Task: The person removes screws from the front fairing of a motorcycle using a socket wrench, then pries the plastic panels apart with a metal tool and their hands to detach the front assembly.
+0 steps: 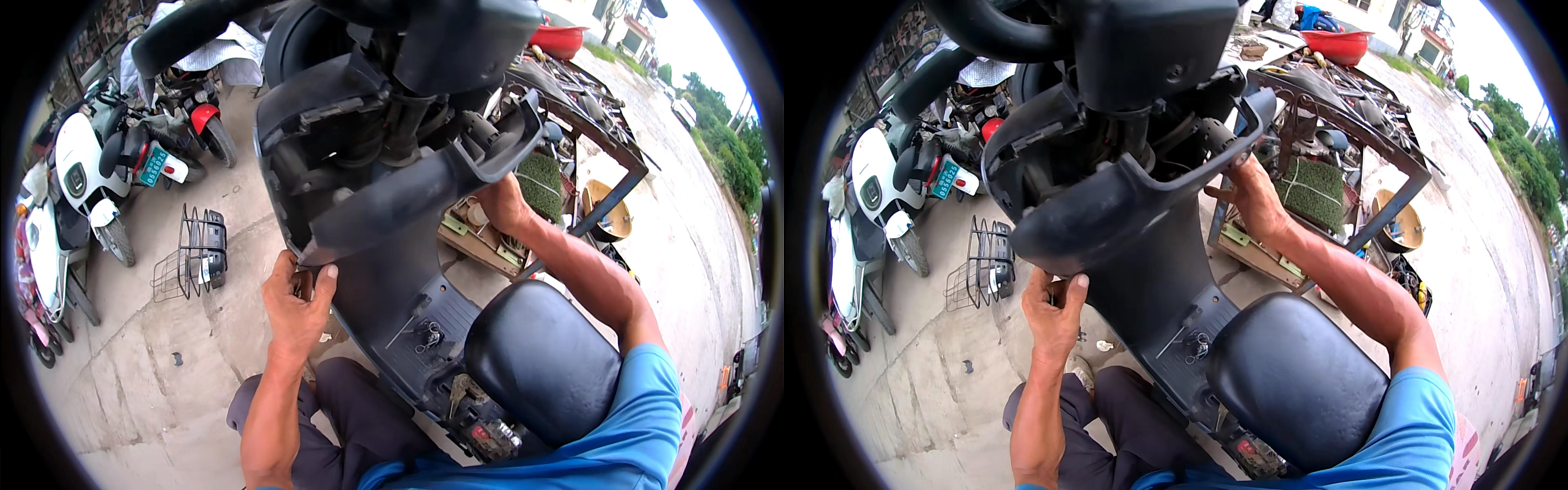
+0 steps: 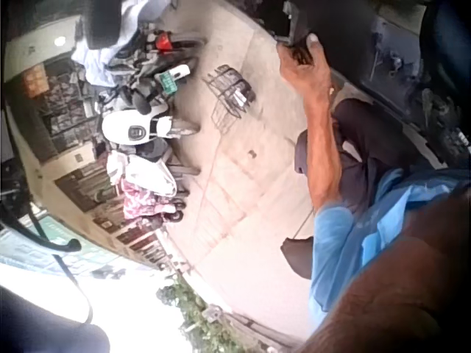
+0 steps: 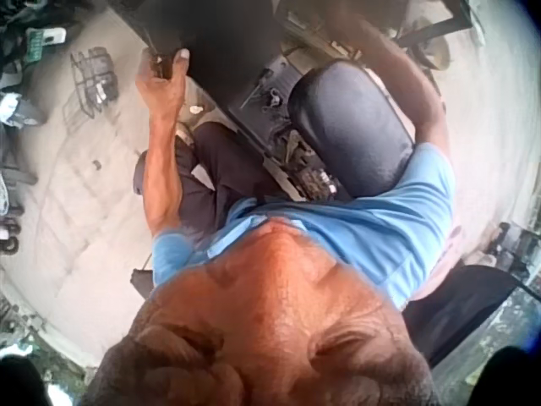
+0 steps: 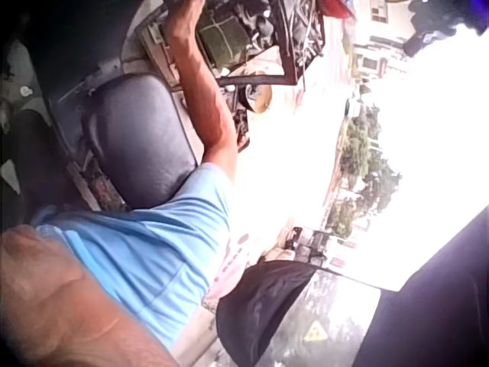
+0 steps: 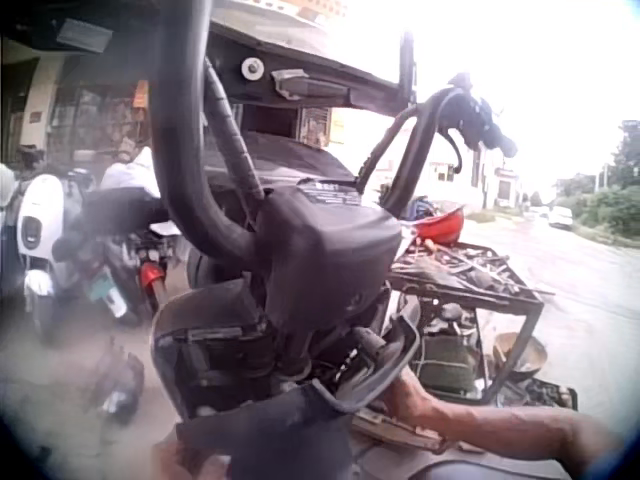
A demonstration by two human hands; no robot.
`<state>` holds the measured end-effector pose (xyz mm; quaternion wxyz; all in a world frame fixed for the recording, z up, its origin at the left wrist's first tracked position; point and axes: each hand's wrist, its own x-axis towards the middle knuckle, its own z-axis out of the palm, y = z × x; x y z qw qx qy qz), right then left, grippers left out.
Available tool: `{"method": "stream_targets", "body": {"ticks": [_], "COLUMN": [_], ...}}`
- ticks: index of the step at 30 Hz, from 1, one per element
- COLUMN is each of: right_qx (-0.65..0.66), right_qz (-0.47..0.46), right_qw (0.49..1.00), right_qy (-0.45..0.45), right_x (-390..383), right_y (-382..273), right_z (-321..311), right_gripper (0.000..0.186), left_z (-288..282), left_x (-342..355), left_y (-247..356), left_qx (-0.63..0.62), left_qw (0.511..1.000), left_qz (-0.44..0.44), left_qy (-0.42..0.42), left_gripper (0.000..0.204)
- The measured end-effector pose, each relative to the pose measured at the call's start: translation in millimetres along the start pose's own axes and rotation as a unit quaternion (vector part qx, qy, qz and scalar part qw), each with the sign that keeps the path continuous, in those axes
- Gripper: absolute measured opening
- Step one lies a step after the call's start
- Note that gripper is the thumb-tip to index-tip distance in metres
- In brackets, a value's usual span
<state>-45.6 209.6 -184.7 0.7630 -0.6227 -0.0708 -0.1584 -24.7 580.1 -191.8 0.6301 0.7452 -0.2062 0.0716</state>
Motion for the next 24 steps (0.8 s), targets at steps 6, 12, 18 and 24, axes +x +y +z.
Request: {"method": "stream_targets", "body": {"ticks": [6, 12, 18, 24], "right_qx": [-0.118, -0.246, -0.166, -0.199], "right_qz": [0.036, -0.084, -0.084, -0.096], "right_qw": [0.992, 0.965, 0.983, 0.975], "right_qy": [-0.021, -0.028, 0.002, 0.022], "right_x": [7, 18, 19, 19], "right_y": [-18, -9, -1, -4], "right_z": [6, 6, 14, 12], "right_gripper": [0.089, 0.093, 0.079, 0.088], "left_z": [9, 10, 12, 15], "left_x": [-2, -2, -4, -4], "left_y": [12, 6, 5, 2], "left_qx": [0.028, 0.083, 0.135, 0.137], "left_qw": [0.998, 0.994, 0.986, 0.983], "left_qz": [0.044, 0.069, 0.084, 0.108], "left_qy": [0.020, 0.033, 0.051, 0.056], "left_gripper": [0.038, 0.036, 0.032, 0.032]}}
